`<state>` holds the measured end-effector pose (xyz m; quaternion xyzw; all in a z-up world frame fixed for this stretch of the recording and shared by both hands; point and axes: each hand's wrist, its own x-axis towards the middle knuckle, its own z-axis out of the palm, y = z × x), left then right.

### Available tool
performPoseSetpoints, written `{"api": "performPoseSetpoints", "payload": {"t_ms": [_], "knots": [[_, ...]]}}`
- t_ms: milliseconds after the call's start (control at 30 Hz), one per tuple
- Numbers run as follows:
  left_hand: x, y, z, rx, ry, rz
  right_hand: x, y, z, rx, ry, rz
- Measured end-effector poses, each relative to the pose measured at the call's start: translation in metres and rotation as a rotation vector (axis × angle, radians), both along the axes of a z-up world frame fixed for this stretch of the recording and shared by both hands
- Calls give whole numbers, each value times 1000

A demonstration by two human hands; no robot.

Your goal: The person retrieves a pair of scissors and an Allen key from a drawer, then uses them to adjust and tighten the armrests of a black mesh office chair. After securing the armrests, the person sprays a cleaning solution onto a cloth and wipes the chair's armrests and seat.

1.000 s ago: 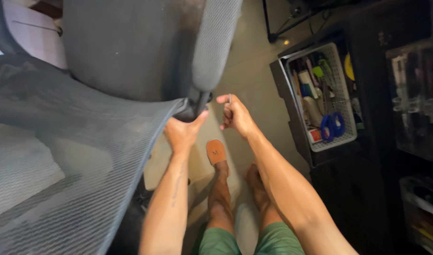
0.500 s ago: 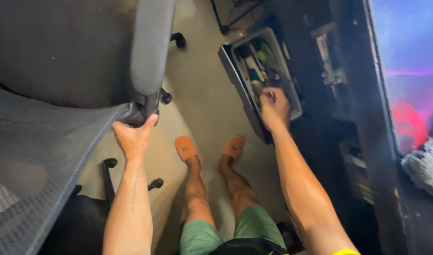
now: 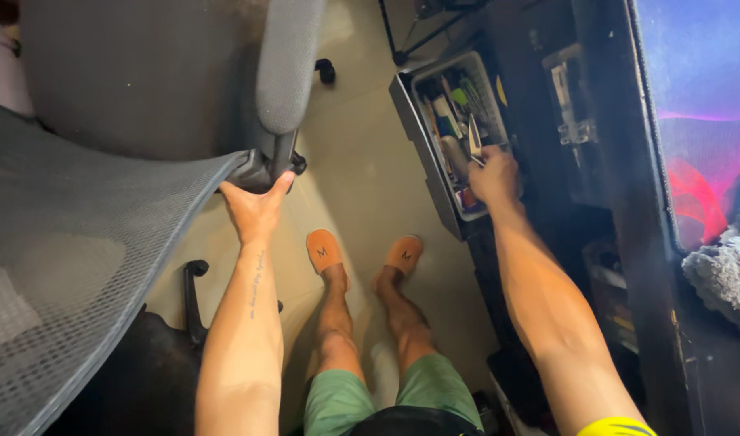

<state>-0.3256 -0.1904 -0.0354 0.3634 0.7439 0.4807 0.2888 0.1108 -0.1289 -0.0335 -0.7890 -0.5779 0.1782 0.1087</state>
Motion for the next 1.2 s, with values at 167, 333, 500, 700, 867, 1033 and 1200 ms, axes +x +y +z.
{"api": "performPoseSetpoints", "payload": {"t_ms": [167, 333, 500, 700, 867, 1033, 1200], "knots": [[8, -6, 5, -6, 72, 54, -40, -22, 92, 239, -1, 93], [74, -52, 19, 52, 124, 144, -87, -65, 146, 239, 633, -118], [127, -82, 37, 5, -776, -560, -127, -93, 138, -59, 910, 126], [141, -90, 65, -180, -699, -516, -115, -108, 163, 149, 676, 16], [190, -78, 115, -74, -825, -568, -71, -118, 257, 573, 553, 91], [250, -66, 185, 54, -842, -678, -20, -119, 340, 791, 151, 21], [290, -58, 239, 92, -887, -732, 38, -106, 370, 686, -94, 49]]}}
